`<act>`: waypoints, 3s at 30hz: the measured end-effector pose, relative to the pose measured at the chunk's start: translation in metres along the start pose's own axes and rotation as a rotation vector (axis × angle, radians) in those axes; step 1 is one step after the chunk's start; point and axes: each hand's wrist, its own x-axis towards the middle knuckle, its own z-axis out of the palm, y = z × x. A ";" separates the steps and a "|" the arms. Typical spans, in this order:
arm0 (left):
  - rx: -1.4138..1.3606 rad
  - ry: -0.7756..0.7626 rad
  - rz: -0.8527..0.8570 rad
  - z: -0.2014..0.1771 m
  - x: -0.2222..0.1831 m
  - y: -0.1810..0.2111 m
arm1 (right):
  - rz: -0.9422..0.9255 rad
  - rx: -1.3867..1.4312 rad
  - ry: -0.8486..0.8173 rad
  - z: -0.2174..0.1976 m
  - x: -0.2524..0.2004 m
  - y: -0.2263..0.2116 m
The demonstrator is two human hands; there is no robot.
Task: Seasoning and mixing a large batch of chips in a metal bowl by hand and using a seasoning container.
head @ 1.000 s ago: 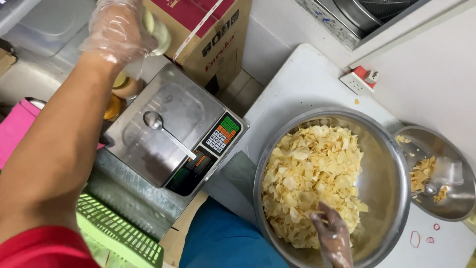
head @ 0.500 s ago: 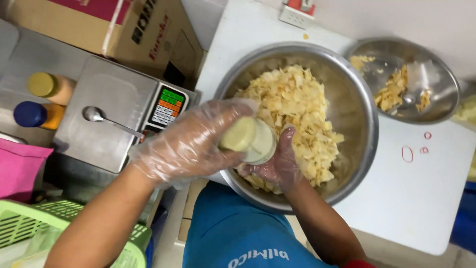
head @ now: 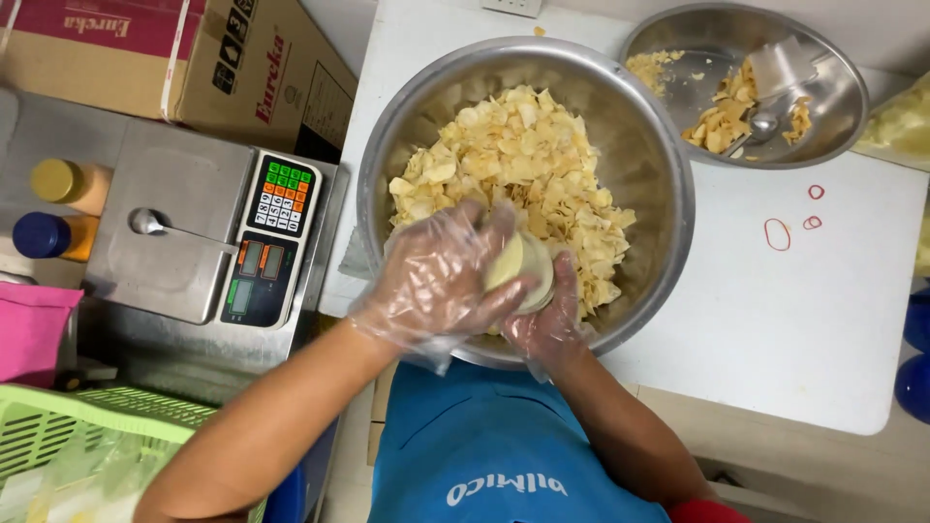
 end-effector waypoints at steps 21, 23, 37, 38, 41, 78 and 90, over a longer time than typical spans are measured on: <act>-0.492 -0.354 -0.372 -0.053 -0.029 0.020 | 0.201 0.161 0.374 0.012 -0.007 0.014; -0.505 -0.337 -0.425 -0.045 -0.032 0.015 | 0.136 0.024 0.455 -0.017 -0.008 0.021; -0.560 -0.337 -0.623 -0.020 -0.035 -0.006 | 0.097 -0.085 0.420 -0.001 0.014 0.044; -0.622 -0.284 -0.650 -0.020 -0.036 -0.007 | 0.078 -0.079 0.404 0.022 0.015 0.044; -0.756 -0.179 -0.692 -0.021 -0.037 -0.003 | 0.107 -0.157 0.465 -0.035 0.020 0.040; -0.044 0.950 -1.914 -0.073 -0.415 -0.239 | -0.089 -0.216 0.467 0.009 0.051 0.023; 0.045 0.724 -1.192 -0.007 -0.324 -0.217 | 0.168 0.050 0.116 -0.019 0.085 0.056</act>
